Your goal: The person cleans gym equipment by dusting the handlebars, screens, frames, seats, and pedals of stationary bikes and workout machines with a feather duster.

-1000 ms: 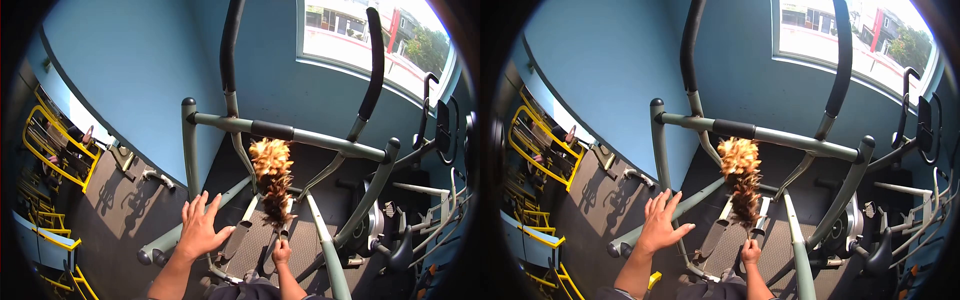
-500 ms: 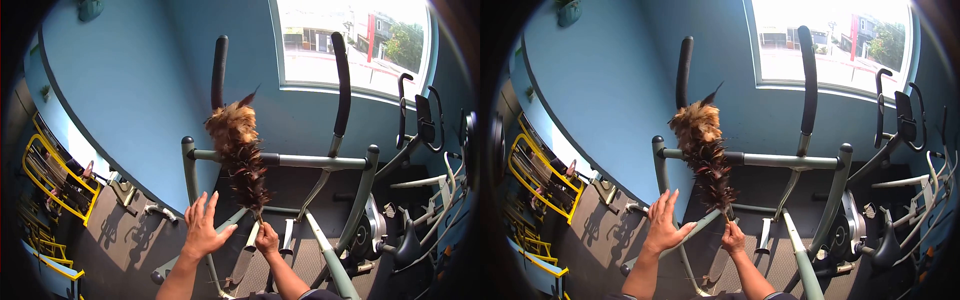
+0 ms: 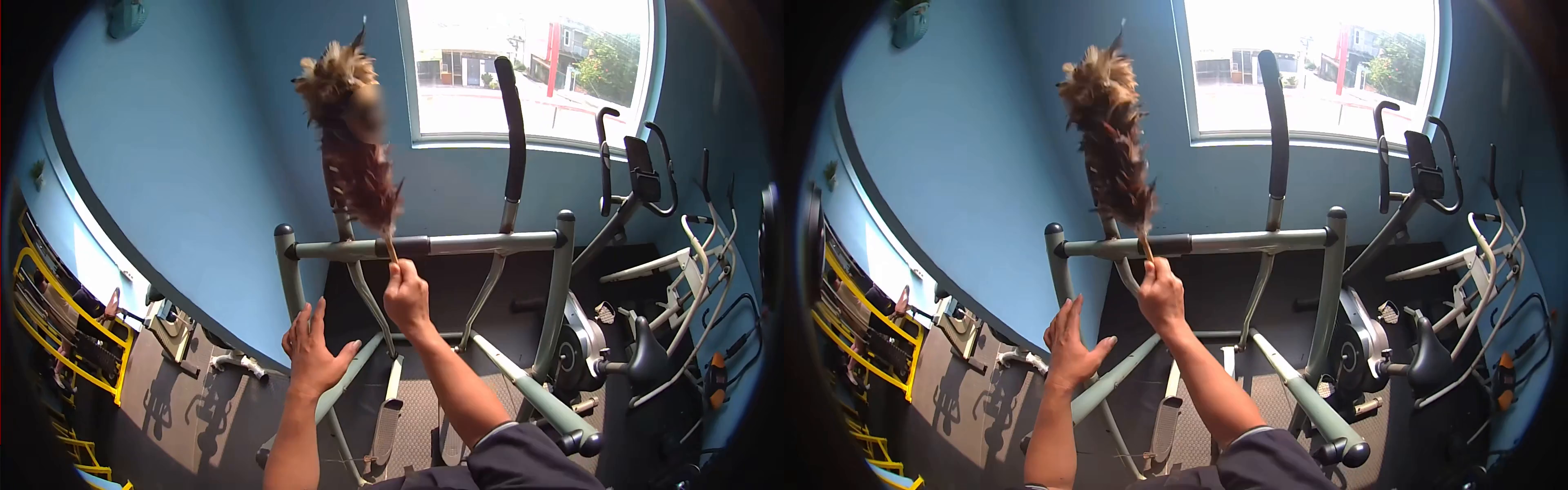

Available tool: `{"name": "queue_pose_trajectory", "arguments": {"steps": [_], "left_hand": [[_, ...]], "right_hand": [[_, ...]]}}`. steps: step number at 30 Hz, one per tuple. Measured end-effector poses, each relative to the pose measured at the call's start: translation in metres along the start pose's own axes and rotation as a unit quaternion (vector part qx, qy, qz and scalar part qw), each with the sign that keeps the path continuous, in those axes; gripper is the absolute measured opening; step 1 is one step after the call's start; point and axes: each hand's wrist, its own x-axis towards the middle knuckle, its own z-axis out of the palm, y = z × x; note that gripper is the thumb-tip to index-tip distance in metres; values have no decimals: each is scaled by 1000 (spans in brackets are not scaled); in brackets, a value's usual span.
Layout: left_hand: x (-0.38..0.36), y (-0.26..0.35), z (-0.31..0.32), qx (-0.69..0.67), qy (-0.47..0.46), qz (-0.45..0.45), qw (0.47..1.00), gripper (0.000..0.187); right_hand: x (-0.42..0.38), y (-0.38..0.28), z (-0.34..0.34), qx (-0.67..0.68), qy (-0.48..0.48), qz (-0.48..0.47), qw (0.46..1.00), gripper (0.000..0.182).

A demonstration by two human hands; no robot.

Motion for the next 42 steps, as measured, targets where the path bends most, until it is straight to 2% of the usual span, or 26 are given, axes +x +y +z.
{"name": "queue_pose_trajectory", "arguments": {"steps": [2,4,6,7,9,10,11,13,15,18,20,21,24,25,28,31,33,35,36,38,40,42], "left_hand": [[-1,-1,3,-20,-1,-24,1000,93],[-1,3,1,-32,0,-16,999,93],[-3,7,-1,-33,-10,-13,999,93],[-4,8,-2,-32,-16,-4,999,93],[-7,13,-3,-32,-18,-3,999,92],[-8,16,-2,-30,-22,-1,999,92],[-8,18,-1,-31,-26,2,999,92],[-11,20,1,-36,-34,6,999,92],[-12,17,3,-35,-7,10,999,91],[-11,15,1,-24,-4,8,1000,91],[-10,17,-1,-50,-32,-7,998,92],[-9,18,1,-52,-31,-11,998,92],[-8,15,4,-41,-37,-11,998,93],[-8,11,4,-36,-37,-16,999,93],[-4,0,5,-32,-29,-36,998,93],[-3,-1,8,-59,6,-44,997,93],[0,-1,11,-19,24,-22,999,94],[12,1,23,-30,28,-19,999,94],[21,9,30,-27,21,9,999,94],[41,37,39,-10,-5,70,998,92],[68,71,47,46,-32,140,989,93],[97,102,51,100,-68,174,977,95]], "right_hand": [[-74,45,-4,7,24,77,997,16],[-145,80,-18,-39,-16,176,983,19],[-186,106,-47,-75,-9,159,984,22],[-195,111,-64,-92,2,183,979,24],[-198,119,-92,-102,93,223,965,25],[-197,125,-99,-129,90,226,961,25],[-199,125,-99,-141,50,220,964,24],[-202,115,-100,-165,-38,155,973,22],[-198,103,-107,-130,-23,121,984,17],[-185,79,-119,-77,71,100,989,16],[-144,55,-137,-57,121,140,981,17],[-111,46,-150,-81,135,113,981,18],[6,-22,-211,-286,30,168,943,29],[42,-35,-224,-342,20,138,929,30],[109,-59,-236,-366,119,92,918,30],[125,-65,-252,-376,117,73,916,30],[107,-65,-268,-391,13,129,911,29],[76,-44,-272,-400,4,160,903,28],[57,-19,-266,-331,44,161,929,28],[14,28,-228,-272,97,167,943,27],[-37,56,-196,-262,40,239,934,28],[-86,79,-183,-231,64,245,940,29]]}}
